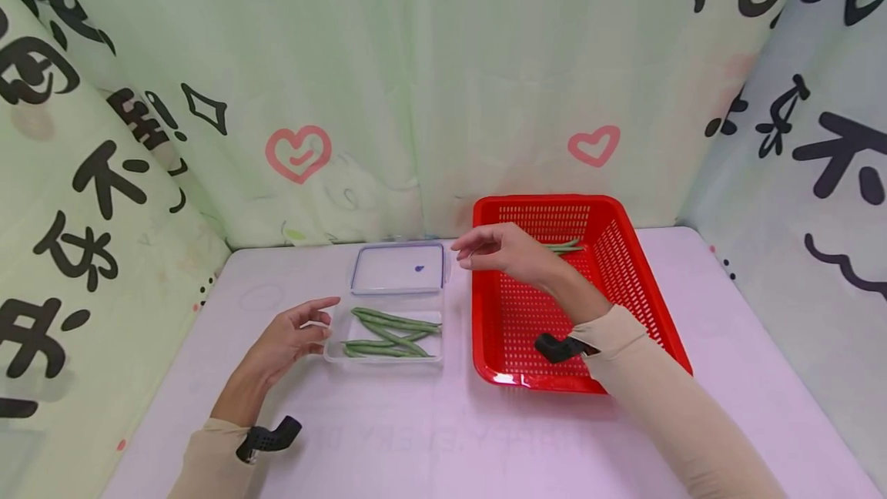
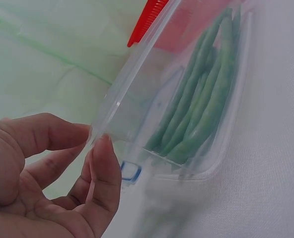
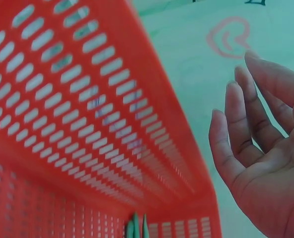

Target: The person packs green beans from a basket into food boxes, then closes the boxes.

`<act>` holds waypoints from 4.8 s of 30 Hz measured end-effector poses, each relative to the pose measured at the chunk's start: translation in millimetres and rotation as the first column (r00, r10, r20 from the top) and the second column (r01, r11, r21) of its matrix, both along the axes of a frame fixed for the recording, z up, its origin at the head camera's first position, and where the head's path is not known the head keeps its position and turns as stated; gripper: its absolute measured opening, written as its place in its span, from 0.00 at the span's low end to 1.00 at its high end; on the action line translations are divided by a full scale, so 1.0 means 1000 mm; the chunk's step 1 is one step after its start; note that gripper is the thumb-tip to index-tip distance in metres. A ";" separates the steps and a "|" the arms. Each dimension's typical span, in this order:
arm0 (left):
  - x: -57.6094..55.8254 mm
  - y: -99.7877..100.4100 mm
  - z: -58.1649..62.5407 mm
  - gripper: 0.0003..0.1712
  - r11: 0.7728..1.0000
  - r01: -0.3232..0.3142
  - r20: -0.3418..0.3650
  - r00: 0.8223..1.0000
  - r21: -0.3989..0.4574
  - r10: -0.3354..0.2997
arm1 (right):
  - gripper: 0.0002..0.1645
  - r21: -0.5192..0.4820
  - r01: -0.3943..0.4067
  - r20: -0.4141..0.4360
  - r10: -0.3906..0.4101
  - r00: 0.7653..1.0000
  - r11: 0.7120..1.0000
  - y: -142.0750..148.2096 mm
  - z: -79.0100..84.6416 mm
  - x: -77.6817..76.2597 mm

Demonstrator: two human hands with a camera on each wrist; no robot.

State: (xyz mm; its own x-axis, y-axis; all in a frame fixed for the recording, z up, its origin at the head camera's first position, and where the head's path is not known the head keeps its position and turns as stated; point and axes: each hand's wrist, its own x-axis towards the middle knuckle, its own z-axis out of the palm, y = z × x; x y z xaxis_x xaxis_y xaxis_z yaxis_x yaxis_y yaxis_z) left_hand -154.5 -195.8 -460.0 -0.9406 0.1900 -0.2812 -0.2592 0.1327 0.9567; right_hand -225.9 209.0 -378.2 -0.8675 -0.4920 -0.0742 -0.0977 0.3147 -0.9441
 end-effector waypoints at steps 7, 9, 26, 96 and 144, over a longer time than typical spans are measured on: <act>-0.001 0.001 0.000 0.36 1.000 -0.001 -0.003 1.000 0.006 0.001 | 0.23 0.045 0.057 -0.030 -0.056 0.998 0.997 0.030 -0.011 -0.010; -0.001 0.001 0.000 0.36 1.000 -0.001 -0.003 1.000 0.007 0.001 | 0.24 0.063 0.075 -0.031 -0.073 0.997 0.995 0.039 -0.015 -0.013; -0.002 0.000 0.000 0.35 1.000 -0.007 -0.008 1.000 0.014 0.007 | 0.25 0.299 0.227 -0.091 -0.209 0.974 0.927 0.094 -0.046 -0.042; -0.001 -0.002 -0.005 0.35 1.000 0.006 -0.014 1.000 0.022 -0.006 | 0.14 0.487 0.018 -0.139 0.057 0.989 0.873 0.112 -0.037 -0.026; -0.003 -0.003 -0.007 0.34 1.000 0.009 -0.029 1.000 0.003 -0.009 | 0.14 0.216 0.007 -0.162 0.029 0.986 0.976 0.052 0.027 0.035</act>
